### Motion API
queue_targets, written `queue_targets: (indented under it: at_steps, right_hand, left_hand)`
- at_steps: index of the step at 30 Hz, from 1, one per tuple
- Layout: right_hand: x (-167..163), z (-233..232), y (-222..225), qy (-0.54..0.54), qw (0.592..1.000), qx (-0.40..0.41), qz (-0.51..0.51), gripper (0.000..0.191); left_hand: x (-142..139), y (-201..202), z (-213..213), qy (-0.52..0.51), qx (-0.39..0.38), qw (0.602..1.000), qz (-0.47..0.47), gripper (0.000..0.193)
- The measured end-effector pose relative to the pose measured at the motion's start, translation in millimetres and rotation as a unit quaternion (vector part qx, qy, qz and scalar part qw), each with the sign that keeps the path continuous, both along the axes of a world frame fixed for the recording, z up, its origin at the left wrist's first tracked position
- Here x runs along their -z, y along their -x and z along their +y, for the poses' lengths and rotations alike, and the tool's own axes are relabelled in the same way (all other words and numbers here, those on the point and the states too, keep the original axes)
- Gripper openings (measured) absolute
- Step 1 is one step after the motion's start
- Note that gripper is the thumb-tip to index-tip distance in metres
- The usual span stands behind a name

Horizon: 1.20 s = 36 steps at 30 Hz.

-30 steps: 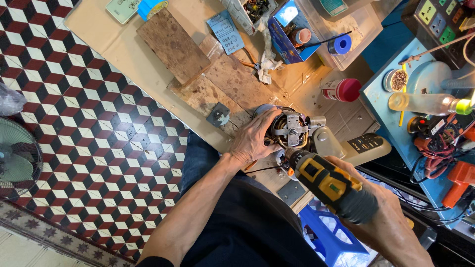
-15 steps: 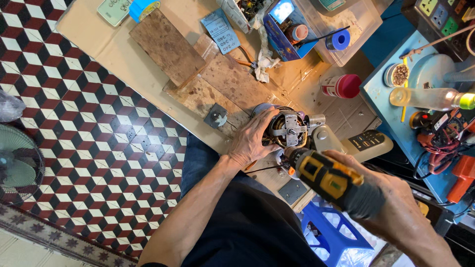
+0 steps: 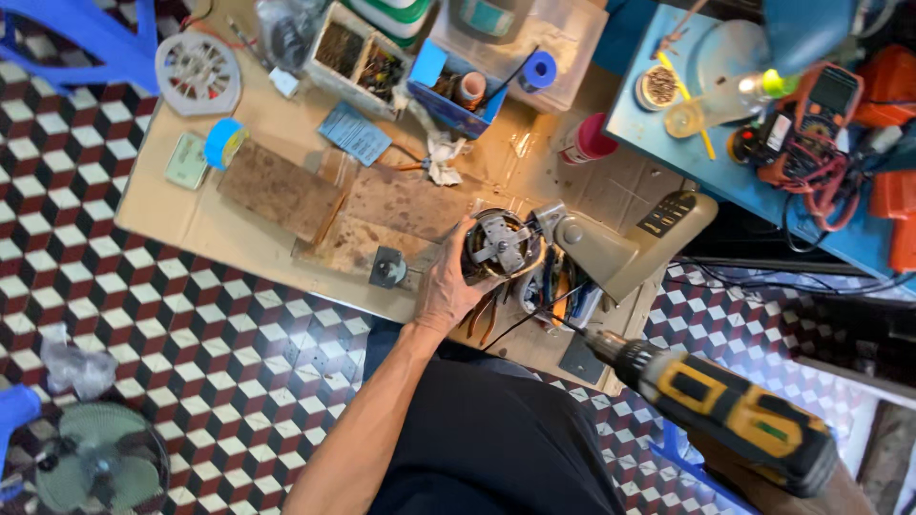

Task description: The person disassembles a small electric motor, removes the rotor, and uses pliers and a cordless drill to adjust and reassemble the components. The person repeatedly aligns the rotor and housing, then secures the assembly with the drill.

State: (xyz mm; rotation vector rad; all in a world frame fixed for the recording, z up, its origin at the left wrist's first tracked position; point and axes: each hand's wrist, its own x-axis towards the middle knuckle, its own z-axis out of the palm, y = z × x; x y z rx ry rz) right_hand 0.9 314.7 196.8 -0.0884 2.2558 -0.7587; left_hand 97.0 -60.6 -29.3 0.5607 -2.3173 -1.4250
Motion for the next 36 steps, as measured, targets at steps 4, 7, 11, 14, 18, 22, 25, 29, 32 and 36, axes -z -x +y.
queue_targets:
  at_steps: [4, 7, 11, 14, 18, 22, 25, 29, 32, 36]
  right_hand:
    - [60, 95, -65, 0.058, 0.962, 0.266, 0.024, 0.042]
    - [128, 101, -88, 0.161, 0.877, 0.452, 0.02, 0.039]
    - [192, 83, -66, 0.33, 0.767, 0.55, -0.022, 0.038]
    - [225, 58, -32, 0.412, 0.668, 0.612, -0.099, 0.036]
    - [254, 17, 10, 0.503, 0.603, 0.602, -0.143, 0.026]
    - [265, -4, 17, 0.477, 0.62, 0.596, -0.178, 0.024]
    - [271, -4, 10, 0.416, 0.696, 0.549, -0.203, 0.025]
    - [272, 11, -9, 0.065, 0.93, 0.36, -0.037, 0.038]
    - [251, 15, -29, -0.072, 0.948, 0.285, 0.123, 0.044]
    - [213, -40, -63, 0.067, 0.92, 0.359, 0.143, 0.034]
  left_hand:
    - [-8, 0, 10, 0.02, 0.004, 1.0, -0.016, 0.099]
    - [-15, 2, 15, 0.009, 0.009, 0.999, -0.043, 0.097]
    - [-22, 5, 21, 0.034, 0.015, 0.998, -0.059, 0.097]
    - [-25, 6, 25, 0.039, 0.011, 0.989, -0.141, 0.1]
    - [-25, 11, 23, 0.072, 0.019, 0.98, -0.185, 0.103]
    - [-26, 12, 20, 0.082, 0.02, 0.972, -0.218, 0.105]
    - [-29, 13, 18, 0.073, 0.03, 0.97, -0.231, 0.105]
    - [-36, 14, 17, 0.048, 0.034, 0.965, -0.255, 0.105]
    - [-39, 14, 17, 0.021, 0.049, 0.954, -0.295, 0.106]
    - [-47, 11, 3, 0.051, 0.121, 0.944, -0.304, 0.11]
